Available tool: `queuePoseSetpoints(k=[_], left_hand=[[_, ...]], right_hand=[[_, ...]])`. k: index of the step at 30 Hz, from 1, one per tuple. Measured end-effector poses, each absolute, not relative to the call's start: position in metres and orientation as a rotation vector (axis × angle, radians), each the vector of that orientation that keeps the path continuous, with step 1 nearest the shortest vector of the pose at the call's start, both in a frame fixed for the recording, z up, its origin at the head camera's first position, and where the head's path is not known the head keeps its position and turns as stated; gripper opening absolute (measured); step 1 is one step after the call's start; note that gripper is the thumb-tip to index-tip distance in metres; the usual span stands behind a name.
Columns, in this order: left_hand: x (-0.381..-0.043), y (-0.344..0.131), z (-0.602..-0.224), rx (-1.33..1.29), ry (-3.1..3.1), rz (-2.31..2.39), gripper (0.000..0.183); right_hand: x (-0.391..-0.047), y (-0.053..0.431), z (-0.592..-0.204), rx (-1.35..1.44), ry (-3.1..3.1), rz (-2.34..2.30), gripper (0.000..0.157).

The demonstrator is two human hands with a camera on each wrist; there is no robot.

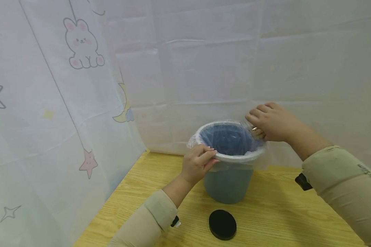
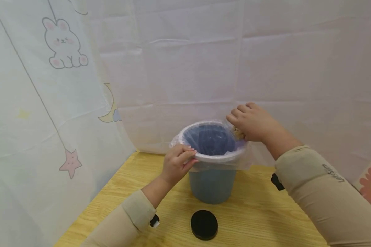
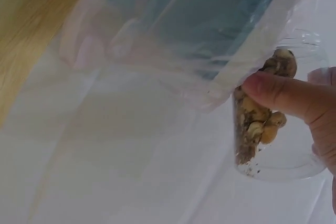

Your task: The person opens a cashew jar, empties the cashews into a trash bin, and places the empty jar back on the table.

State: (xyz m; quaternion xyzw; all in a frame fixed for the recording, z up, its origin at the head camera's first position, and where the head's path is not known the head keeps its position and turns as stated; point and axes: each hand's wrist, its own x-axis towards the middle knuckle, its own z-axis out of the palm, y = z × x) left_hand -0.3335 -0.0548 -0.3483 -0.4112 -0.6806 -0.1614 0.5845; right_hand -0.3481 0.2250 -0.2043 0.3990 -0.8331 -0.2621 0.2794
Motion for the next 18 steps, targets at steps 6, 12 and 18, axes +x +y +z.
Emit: queuePoseSetpoints(k=[6,12,18], left_hand=[[-0.3346,-0.0545,-0.3492,-0.955,-1.588,-0.382,0.026],[-0.3350,-0.0543,-0.3493,-0.953,-1.582,-0.380,0.026],[-0.3342,-0.0544,-0.3486,-0.959,-1.580,-0.382,0.026]], right_hand=[[-0.3448,0.2213,-0.2029,1.085,-2.230,-0.711,0.092],[-0.3454,0.2186,-0.2050,1.095,-2.178,-0.752,0.093],[-0.3452,0.2174,-0.2073,1.094,-2.149,-0.802,0.090]])
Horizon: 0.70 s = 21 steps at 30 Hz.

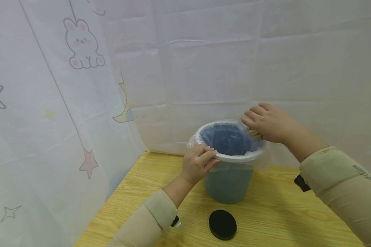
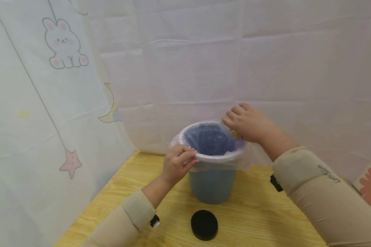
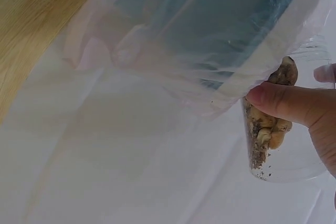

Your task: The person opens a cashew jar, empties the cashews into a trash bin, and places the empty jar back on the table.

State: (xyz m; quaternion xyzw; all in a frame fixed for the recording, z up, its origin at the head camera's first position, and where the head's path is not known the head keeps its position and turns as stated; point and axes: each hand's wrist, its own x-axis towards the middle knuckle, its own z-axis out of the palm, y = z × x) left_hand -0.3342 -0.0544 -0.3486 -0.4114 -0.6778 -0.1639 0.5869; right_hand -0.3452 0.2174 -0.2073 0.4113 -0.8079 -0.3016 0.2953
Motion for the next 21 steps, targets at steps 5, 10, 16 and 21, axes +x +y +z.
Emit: queuePoseSetpoints(k=[5,10,16,21], left_hand=[[-0.3338,-0.0543,-0.3483,-0.962,-1.579,-0.381,0.026],[-0.3340,-0.0540,-0.3485,-0.962,-1.579,-0.380,0.026],[-0.3348,-0.0537,-0.3492,-0.958,-1.573,-0.373,0.026],[-0.3347,-0.0538,-0.3493,-0.955,-1.580,-0.377,0.028]], right_hand=[[-0.3437,0.2168,-0.2073,1.096,-2.139,-0.809,0.089],[-0.3439,0.2167,-0.2075,1.100,-2.129,-0.800,0.086],[-0.3449,0.2162,-0.2076,1.104,-2.119,-0.816,0.085],[-0.3448,0.2155,-0.2073,1.117,-2.092,-0.812,0.084]])
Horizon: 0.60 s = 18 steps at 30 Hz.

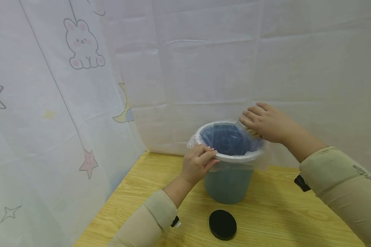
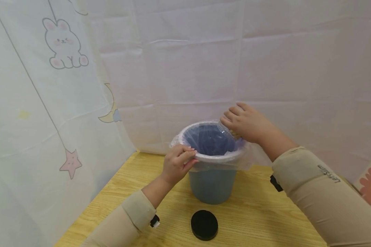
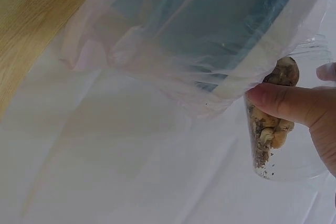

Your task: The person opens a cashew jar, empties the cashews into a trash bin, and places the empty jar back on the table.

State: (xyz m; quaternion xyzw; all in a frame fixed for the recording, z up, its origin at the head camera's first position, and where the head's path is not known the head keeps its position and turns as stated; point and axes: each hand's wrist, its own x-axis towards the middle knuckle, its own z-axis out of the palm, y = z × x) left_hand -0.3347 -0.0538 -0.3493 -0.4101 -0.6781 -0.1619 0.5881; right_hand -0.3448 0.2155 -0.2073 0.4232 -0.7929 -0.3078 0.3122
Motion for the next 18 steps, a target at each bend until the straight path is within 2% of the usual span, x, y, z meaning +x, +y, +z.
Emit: queuePoseSetpoints(k=[18], left_hand=[[-0.3343,-0.0536,-0.3487,-0.953,-1.589,-0.373,0.028]], right_hand=[[-0.3444,0.2152,-0.2061,1.148,-2.010,-0.807,0.082]])
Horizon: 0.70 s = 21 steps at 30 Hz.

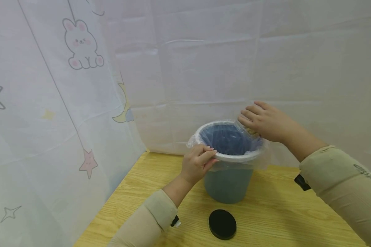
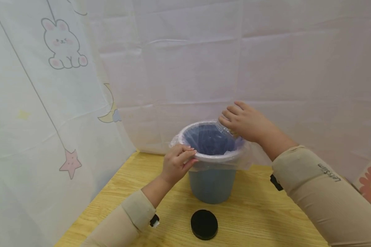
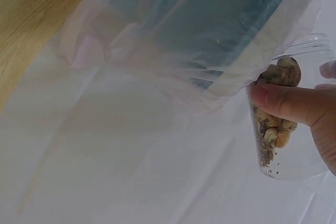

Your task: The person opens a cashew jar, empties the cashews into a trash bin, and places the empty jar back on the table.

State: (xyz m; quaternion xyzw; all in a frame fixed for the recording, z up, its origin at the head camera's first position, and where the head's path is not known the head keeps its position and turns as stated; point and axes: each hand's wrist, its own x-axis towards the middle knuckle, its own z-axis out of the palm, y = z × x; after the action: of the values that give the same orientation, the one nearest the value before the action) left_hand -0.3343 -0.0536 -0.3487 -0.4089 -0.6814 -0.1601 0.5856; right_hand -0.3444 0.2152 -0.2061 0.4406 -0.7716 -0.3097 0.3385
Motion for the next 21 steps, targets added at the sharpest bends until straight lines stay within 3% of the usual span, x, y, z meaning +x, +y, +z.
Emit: queuePoseSetpoints(k=[21], left_hand=[[-0.3338,-0.0536,-0.3479,-0.960,-1.583,-0.372,0.027]], right_hand=[[-0.3446,0.2191,-0.2013,1.136,-1.969,-0.862,0.090]])
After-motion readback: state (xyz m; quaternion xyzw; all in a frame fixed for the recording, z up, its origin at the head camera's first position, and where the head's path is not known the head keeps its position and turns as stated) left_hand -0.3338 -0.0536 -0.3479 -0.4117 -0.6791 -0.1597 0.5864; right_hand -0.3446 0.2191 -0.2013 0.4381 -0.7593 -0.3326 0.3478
